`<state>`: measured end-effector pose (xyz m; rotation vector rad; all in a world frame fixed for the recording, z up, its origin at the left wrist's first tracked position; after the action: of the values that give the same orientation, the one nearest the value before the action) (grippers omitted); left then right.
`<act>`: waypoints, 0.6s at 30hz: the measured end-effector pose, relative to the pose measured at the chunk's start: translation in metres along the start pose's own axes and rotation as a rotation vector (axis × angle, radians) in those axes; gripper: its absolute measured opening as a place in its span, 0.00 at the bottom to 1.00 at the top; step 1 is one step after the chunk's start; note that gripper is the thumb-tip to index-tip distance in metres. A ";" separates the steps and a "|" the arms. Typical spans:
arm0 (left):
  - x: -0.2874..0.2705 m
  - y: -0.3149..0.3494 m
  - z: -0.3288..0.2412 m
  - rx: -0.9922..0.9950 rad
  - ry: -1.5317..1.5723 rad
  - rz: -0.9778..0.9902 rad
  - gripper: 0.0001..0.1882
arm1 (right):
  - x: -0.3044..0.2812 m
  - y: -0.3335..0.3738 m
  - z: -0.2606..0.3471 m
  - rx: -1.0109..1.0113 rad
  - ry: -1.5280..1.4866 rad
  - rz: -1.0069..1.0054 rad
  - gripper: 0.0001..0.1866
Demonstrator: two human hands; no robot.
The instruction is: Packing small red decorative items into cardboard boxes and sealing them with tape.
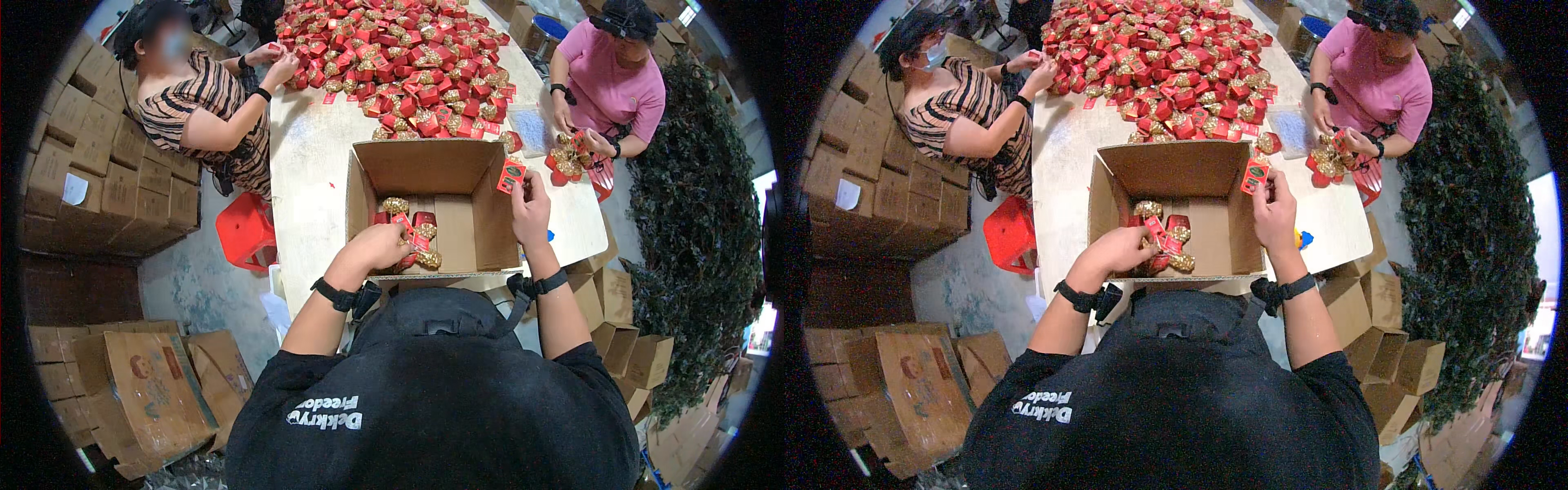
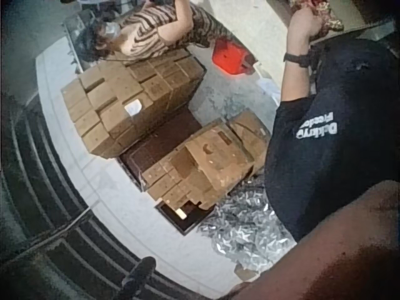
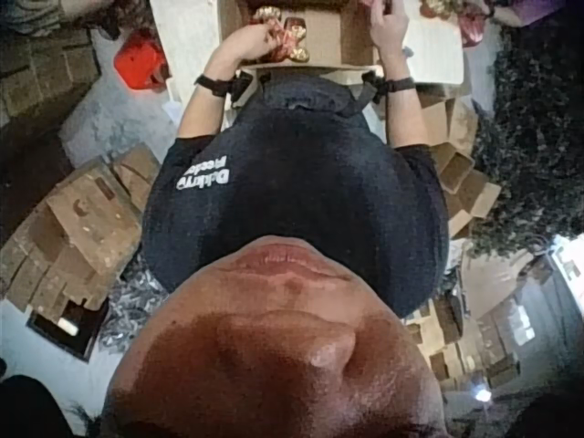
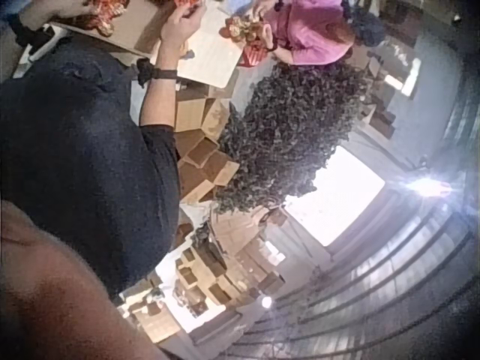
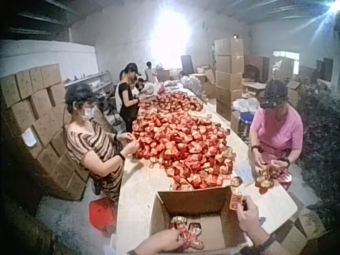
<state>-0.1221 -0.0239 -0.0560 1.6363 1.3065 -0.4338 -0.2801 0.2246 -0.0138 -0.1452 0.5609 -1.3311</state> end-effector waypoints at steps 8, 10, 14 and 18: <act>0.002 -0.002 0.002 -0.003 -0.001 0.019 0.25 | -0.001 -0.001 0.002 0.047 0.037 0.050 0.07; 0.001 -0.001 0.001 -0.006 0.006 0.017 0.25 | 0.000 -0.001 0.001 0.054 0.043 0.052 0.07; 0.005 -0.004 0.005 0.034 0.023 -0.010 0.22 | 0.000 -0.002 0.003 0.008 0.048 0.033 0.07; 0.007 -0.005 0.005 0.033 0.013 -0.007 0.22 | -0.001 -0.001 -0.001 -0.020 0.055 0.007 0.09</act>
<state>-0.1229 -0.0242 -0.0656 1.6650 1.3209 -0.4515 -0.2820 0.2259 -0.0139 -0.1228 0.6207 -1.3262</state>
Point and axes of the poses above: each hand's wrist, its own y-axis away from the middle knuckle, its own x-axis out of the palm, z = x × y, the point moved 6 cm from there along -y, towards the middle knuckle, and after that the axes turned 4 degrees about -x, right-handed, at the moved point
